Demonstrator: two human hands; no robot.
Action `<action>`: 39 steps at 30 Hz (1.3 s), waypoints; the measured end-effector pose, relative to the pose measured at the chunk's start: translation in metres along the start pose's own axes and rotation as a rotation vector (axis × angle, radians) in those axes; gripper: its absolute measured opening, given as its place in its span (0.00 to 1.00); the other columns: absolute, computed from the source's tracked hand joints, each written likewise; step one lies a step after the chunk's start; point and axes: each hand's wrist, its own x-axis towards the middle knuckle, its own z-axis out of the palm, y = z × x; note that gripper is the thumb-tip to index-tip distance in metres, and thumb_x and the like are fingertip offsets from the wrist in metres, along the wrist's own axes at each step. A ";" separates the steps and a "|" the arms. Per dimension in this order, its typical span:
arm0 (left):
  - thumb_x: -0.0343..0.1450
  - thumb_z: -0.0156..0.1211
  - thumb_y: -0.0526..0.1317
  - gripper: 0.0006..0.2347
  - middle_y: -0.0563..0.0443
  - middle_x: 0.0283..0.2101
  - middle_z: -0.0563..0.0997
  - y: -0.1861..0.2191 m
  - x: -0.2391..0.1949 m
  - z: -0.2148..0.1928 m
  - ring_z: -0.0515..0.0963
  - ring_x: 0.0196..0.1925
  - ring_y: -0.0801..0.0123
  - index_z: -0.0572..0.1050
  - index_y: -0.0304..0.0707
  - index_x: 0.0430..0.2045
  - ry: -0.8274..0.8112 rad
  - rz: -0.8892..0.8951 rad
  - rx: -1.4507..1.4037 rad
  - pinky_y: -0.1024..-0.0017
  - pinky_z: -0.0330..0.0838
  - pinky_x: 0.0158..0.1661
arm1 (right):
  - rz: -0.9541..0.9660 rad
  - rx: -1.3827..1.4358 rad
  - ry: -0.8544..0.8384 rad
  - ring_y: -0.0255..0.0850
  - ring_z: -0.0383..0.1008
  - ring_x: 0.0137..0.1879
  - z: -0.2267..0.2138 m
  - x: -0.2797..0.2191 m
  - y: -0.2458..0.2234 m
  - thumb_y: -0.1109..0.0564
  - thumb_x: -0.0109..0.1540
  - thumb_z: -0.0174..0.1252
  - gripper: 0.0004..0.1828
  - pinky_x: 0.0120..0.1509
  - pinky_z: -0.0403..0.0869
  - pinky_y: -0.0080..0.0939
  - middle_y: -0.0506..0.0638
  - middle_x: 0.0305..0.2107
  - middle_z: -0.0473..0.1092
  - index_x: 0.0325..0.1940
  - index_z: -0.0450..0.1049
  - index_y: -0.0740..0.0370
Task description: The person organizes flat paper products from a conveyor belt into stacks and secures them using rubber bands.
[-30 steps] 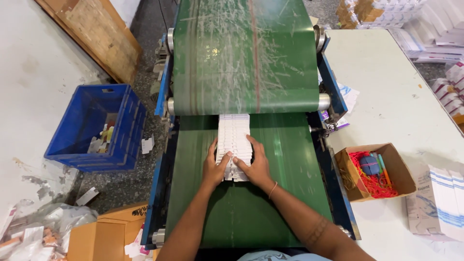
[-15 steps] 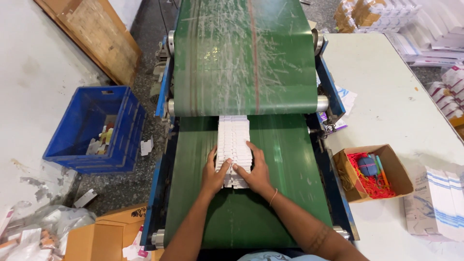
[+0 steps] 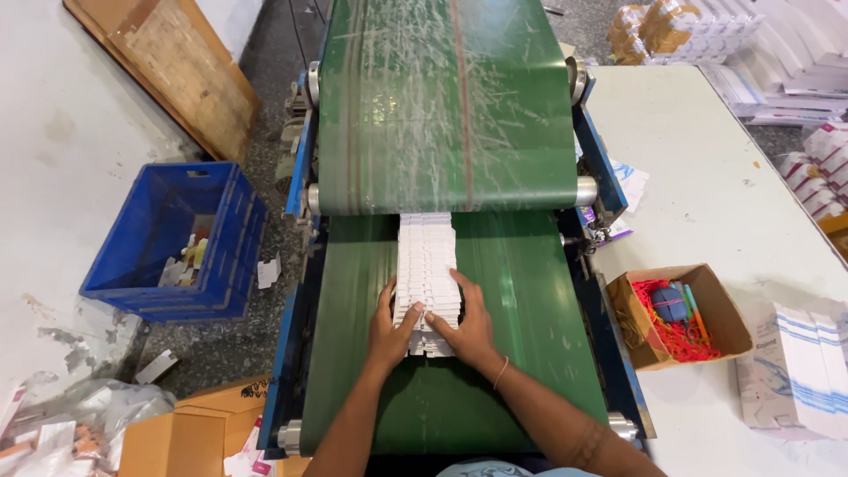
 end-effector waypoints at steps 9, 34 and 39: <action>0.68 0.65 0.44 0.33 0.37 0.60 0.77 0.000 -0.013 -0.003 0.79 0.59 0.60 0.59 0.35 0.68 -0.006 -0.033 0.029 0.65 0.72 0.57 | -0.004 -0.028 -0.007 0.55 0.73 0.61 -0.001 -0.016 -0.011 0.46 0.54 0.69 0.46 0.62 0.74 0.51 0.59 0.58 0.65 0.72 0.58 0.57; 0.66 0.65 0.44 0.34 0.36 0.57 0.80 0.005 -0.048 -0.006 0.82 0.56 0.58 0.60 0.35 0.68 0.020 -0.043 0.078 0.65 0.74 0.56 | -0.136 -0.057 0.003 0.57 0.73 0.59 -0.003 -0.052 -0.014 0.48 0.58 0.67 0.44 0.60 0.74 0.52 0.64 0.58 0.63 0.73 0.55 0.61; 0.67 0.65 0.44 0.33 0.35 0.58 0.79 0.005 -0.055 -0.006 0.82 0.57 0.56 0.60 0.33 0.67 0.023 0.020 0.090 0.64 0.74 0.55 | -0.116 -0.029 -0.008 0.57 0.73 0.59 -0.004 -0.058 -0.017 0.48 0.58 0.66 0.43 0.60 0.75 0.52 0.63 0.58 0.64 0.73 0.55 0.61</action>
